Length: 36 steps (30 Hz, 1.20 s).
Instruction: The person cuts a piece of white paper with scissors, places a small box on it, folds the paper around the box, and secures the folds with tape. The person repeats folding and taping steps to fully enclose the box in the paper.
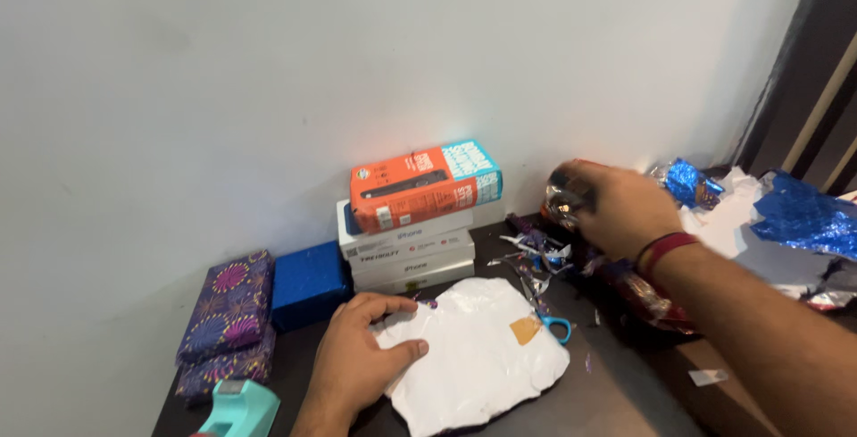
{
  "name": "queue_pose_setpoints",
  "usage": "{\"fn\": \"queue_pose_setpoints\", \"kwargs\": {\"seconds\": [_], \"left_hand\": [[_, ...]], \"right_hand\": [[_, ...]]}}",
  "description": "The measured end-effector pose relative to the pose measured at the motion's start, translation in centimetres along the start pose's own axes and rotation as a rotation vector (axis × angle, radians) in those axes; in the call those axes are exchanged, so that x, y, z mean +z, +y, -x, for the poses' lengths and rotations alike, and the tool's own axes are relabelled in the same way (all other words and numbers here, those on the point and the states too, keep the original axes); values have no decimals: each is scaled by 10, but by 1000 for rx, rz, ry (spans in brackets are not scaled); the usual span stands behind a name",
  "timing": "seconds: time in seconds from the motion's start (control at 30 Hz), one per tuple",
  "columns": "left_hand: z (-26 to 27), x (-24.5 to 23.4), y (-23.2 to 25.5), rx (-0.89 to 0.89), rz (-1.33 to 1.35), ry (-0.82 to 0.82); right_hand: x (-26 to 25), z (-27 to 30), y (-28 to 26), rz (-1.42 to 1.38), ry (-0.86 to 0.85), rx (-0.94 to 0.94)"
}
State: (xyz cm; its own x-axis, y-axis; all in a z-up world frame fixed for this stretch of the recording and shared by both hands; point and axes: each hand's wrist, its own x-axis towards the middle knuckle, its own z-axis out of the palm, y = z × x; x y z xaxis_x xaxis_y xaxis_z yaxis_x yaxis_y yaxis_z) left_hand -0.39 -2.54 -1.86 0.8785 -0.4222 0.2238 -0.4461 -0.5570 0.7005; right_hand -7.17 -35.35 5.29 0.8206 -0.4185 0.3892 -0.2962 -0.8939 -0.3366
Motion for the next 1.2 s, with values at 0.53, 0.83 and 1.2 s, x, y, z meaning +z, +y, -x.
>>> {"fn": "queue_pose_setpoints", "kwargs": {"seconds": [0.53,0.83,1.2], "left_hand": [[1,1,0,-4,53,18],[7,-1,-10,58,247,74],[3,-6,-15,-202,621,10]], "right_hand": [[-39,7,44,-577,-210,157],[-43,35,9,-513,209,26],[3,109,-85,-313,377,-705]]}}
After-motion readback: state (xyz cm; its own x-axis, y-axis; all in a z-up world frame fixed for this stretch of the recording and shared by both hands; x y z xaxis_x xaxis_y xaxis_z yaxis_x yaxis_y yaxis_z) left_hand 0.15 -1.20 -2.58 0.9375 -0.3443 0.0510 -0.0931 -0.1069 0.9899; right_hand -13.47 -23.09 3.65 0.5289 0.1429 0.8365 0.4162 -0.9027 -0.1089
